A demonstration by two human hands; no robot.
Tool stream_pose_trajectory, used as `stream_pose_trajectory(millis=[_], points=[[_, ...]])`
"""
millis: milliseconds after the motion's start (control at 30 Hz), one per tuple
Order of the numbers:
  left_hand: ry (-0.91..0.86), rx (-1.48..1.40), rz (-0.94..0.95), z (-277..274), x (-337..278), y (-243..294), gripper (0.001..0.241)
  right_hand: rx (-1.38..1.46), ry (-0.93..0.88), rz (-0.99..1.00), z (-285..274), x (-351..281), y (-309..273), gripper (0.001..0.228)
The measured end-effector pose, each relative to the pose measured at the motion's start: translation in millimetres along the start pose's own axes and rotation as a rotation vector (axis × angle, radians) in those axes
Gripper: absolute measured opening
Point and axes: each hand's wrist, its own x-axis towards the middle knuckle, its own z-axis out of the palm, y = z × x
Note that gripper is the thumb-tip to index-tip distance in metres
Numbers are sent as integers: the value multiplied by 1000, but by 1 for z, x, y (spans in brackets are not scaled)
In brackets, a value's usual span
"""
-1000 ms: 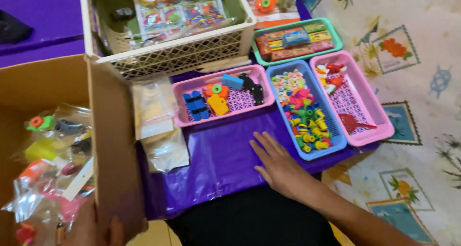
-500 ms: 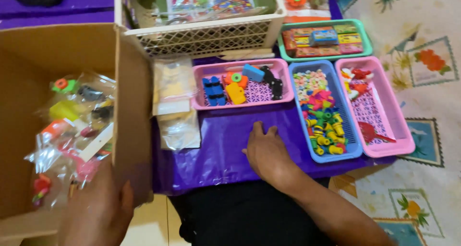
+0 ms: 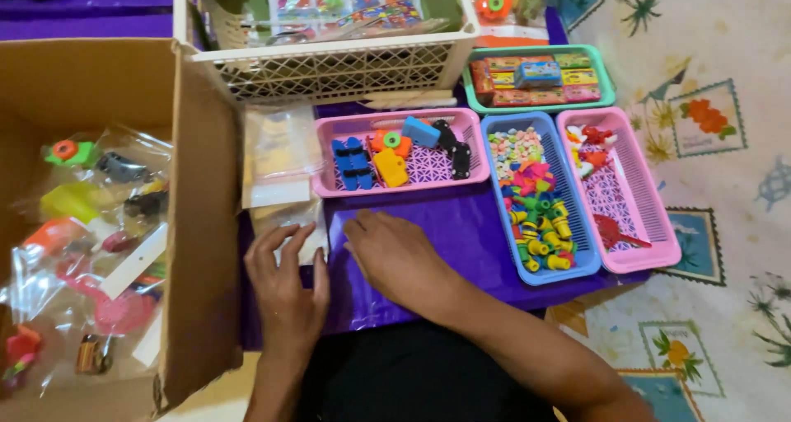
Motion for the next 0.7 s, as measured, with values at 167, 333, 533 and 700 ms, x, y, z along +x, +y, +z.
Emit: stream_pose_trajectory(millis=[167, 333, 533, 700], points=[[-1, 40, 15, 20, 0, -19, 39, 62, -28, 31, -11, -10, 14, 16], [-36, 53, -19, 28, -8, -26, 40, 109, -32, 51, -10, -21, 27, 17], [-26, 47, -46, 33, -2, -25, 39, 174, -66, 31, 4, -24, 25, 15], [-9, 69, -68, 32, -5, -29, 42, 228, -24, -13, 17, -21, 22, 15]])
